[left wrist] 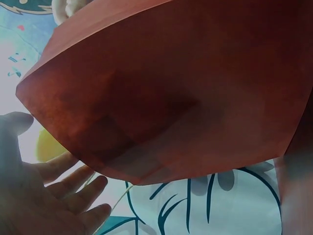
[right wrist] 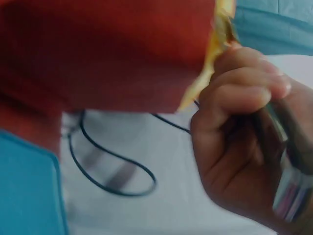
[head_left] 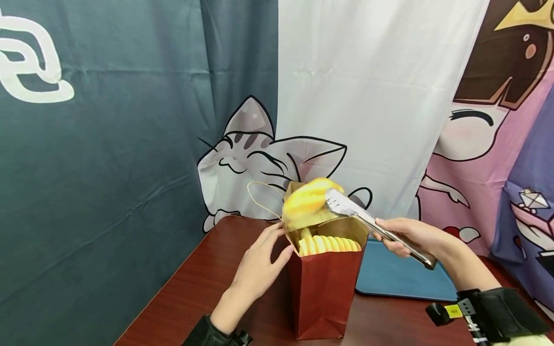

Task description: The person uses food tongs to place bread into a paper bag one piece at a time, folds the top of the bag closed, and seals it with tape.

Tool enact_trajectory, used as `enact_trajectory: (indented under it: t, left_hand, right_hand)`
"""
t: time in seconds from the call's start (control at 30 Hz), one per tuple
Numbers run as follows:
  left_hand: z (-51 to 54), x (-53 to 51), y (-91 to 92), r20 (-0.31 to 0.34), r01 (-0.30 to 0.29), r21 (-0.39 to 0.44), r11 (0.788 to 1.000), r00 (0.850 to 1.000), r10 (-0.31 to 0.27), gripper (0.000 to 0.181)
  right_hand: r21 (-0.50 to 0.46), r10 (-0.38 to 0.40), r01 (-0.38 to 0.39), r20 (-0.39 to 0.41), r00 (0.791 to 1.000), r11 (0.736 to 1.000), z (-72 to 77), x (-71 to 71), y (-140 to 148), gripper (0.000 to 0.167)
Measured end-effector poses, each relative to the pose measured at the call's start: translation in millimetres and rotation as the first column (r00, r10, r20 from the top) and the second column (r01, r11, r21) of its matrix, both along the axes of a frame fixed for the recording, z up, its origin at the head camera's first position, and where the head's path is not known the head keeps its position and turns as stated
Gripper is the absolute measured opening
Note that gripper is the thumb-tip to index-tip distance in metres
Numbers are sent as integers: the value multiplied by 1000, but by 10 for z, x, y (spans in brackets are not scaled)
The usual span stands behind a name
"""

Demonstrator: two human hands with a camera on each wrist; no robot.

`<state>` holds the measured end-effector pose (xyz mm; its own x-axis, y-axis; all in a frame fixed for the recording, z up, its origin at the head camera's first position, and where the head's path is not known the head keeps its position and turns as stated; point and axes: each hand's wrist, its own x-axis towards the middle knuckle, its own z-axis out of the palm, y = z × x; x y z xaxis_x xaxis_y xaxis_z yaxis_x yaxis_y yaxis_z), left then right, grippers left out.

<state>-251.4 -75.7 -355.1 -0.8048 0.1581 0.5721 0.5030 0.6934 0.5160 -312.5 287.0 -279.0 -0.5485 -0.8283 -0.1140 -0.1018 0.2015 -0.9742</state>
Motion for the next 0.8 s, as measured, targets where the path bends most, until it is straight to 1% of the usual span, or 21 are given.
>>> enact_trajectory:
  t: [0.03,0.1,0.17,0.2,0.23,0.3,0.37,0.4,0.47,0.5,0.53,0.6,0.63,0.7,0.73,0.77,0.8]
  left_hand:
    - [-1,-2,0,-2,-2,-2,1000,1000,2,44]
    - [0,-6,5,-8,-2,-1,1000,1000,2,43]
    - [2,-12,19,-16,3,-1,1000,1000,-3,42]
    - [4,-14,28,-16,7,0,1000,1000,-7,42]
    - [5,-14,37,-16,10,1,1000,1000,-10,43]
    - [2,-12,53,-8,12,6,1000,1000,-12,45]
    - [5,-7,66,5,14,11,1000,1000,-14,48]
    - [6,-4,71,16,12,15,1000,1000,-12,50]
    - [8,-2,75,32,5,25,1000,999,-6,55]
    - [12,-1,76,40,2,33,999,999,-3,56]
    - [16,0,75,44,-1,41,999,999,-1,58]
    - [24,-1,75,51,-6,55,998,999,3,60]
    - [28,-2,75,50,-7,60,998,999,4,60]
    - [29,-1,78,48,-10,65,998,999,7,62]
    - [25,1,81,43,-9,61,998,999,7,62]
    - [22,0,86,39,-8,57,998,999,6,63]
    - [18,0,91,41,-8,50,999,999,6,63]
  right_hand:
    - [54,-23,25,-39,999,998,24,30,36,40]
    - [160,-71,90,-119,990,983,90,90,80,37]
    - [245,-104,152,-199,975,958,167,143,90,37]
    - [282,-124,189,-234,964,940,204,168,81,37]
    - [313,-142,228,-277,950,922,239,195,65,38]
    - [364,-173,297,-336,926,883,301,260,25,40]
    - [397,-197,357,-389,900,846,358,356,-17,40]
    - [408,-210,390,-419,884,825,386,415,-38,40]
    - [421,-236,461,-483,843,782,440,538,-89,41]
    - [421,-246,499,-524,816,758,464,597,-123,41]
    - [418,-252,539,-569,783,731,482,650,-167,42]
    - [393,-249,622,-672,697,678,491,731,-282,43]
    - [370,-241,657,-723,647,656,481,752,-351,44]
    - [325,-216,712,-803,556,622,436,767,-489,47]
    - [310,-200,731,-832,518,608,407,766,-549,47]
    - [301,-181,747,-854,488,593,377,762,-596,47]
    - [302,-165,759,-867,470,576,350,759,-633,46]
